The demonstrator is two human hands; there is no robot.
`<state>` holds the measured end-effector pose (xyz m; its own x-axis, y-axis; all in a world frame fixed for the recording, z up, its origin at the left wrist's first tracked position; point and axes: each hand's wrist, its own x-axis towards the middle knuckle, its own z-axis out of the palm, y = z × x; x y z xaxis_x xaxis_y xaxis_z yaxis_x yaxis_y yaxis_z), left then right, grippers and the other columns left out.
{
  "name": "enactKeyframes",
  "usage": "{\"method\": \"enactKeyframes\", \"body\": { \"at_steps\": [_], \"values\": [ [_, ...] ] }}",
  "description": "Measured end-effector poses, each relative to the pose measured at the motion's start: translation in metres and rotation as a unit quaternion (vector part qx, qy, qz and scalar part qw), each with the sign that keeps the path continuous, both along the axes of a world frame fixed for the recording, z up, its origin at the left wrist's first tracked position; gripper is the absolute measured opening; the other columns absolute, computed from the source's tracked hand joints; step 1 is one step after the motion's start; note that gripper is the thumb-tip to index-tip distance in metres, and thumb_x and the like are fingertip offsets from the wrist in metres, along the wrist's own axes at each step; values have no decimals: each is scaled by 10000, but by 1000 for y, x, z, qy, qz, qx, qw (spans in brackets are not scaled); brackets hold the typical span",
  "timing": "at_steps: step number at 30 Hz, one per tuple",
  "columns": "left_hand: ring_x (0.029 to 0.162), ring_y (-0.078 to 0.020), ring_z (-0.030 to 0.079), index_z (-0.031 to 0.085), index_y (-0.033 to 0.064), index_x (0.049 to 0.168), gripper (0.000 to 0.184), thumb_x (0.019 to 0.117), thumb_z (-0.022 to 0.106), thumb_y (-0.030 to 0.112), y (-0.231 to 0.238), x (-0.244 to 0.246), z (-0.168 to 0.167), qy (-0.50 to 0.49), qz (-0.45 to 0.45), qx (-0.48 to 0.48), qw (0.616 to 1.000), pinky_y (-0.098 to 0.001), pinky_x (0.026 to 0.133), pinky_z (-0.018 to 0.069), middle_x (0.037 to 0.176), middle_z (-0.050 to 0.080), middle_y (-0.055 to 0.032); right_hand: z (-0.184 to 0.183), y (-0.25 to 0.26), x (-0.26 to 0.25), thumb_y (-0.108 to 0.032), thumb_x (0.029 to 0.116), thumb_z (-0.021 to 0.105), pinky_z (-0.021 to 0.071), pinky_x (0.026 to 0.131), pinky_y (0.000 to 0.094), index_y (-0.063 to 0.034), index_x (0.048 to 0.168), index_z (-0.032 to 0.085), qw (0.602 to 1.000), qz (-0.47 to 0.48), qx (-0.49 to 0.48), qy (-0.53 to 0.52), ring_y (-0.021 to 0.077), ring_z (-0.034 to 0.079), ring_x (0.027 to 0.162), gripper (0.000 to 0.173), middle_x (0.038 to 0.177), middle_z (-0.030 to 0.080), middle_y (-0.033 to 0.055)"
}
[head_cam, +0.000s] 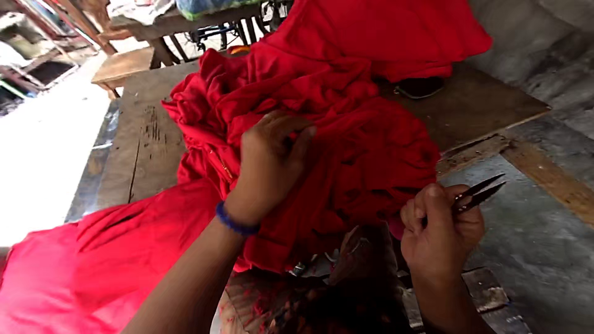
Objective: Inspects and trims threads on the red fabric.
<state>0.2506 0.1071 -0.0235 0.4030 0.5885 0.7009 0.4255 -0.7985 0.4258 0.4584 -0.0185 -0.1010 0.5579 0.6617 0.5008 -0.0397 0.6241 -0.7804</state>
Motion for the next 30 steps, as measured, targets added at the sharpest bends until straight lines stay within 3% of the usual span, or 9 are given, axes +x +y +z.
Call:
{"method": "enactKeyframes", "body": {
  "at_steps": [4,7,9,12,14,16,21,26,30],
  "values": [
    [1124,-351,657,743,23,1141,371,990,652,349,48,74,23,201,-3,-68,977,-554,959,520,1150,697,-196,-8,-7,13,-81,1021,575,421,485,144,-209,884,557,1000,-22,1,-7,-22,458,518,188,674,516,-125],
    [1062,-360,679,754,55,1050,221,988,653,242,73,110,30,304,-13,-138,942,-629,890,517,1081,722,-163,-11,-12,23,-72,1015,581,413,489,142,-211,885,561,999,-38,4,-6,-23,459,529,191,695,524,-125],
    [963,-295,694,750,14,1004,209,995,613,172,84,109,36,237,-41,-135,961,-546,872,533,1002,733,-153,-12,-14,30,-72,1014,583,419,491,135,-211,897,572,999,-47,7,-6,-31,467,533,182,703,540,-131],
    [838,-107,623,620,-2,1058,190,1053,509,153,77,76,53,-16,-72,-217,973,-316,789,532,922,640,-52,-13,-16,36,-70,1017,582,417,489,139,-209,897,570,999,-49,16,-5,-26,464,529,184,694,538,-128],
    [818,-87,674,550,72,1103,71,1066,510,119,57,40,56,-246,-106,-268,925,-297,773,587,886,668,14,-12,-15,36,-84,1030,573,423,496,141,-214,913,565,999,-45,18,-9,-25,470,535,175,698,541,-131],
    [870,-113,688,478,122,1217,203,1036,504,34,21,-3,44,-367,-108,-265,885,-321,801,610,971,670,21,-7,-12,31,-89,1037,560,421,492,142,-216,922,564,999,-28,16,-11,-23,468,532,172,698,542,-132],
    [985,-68,695,523,188,1407,427,1000,555,66,-89,-78,-48,-370,19,-326,870,-239,748,600,1256,698,33,11,0,-23,-80,998,612,426,498,132,-227,898,579,992,114,11,-50,-29,491,562,181,754,574,-132],
    [754,-19,647,630,180,1239,298,970,576,65,-143,-89,-92,-446,38,-350,823,-192,608,557,981,693,37,11,0,-101,-158,986,673,466,582,90,-222,965,575,934,269,25,-235,-70,524,684,120,894,579,-131],
    [675,-22,628,669,101,1126,287,899,585,-52,-156,-89,-91,-467,47,-320,823,-190,569,540,889,696,21,3,-5,-141,-162,924,761,527,667,99,-46,1311,547,896,331,26,-296,-56,580,763,457,980,624,-64]
  ]
}}
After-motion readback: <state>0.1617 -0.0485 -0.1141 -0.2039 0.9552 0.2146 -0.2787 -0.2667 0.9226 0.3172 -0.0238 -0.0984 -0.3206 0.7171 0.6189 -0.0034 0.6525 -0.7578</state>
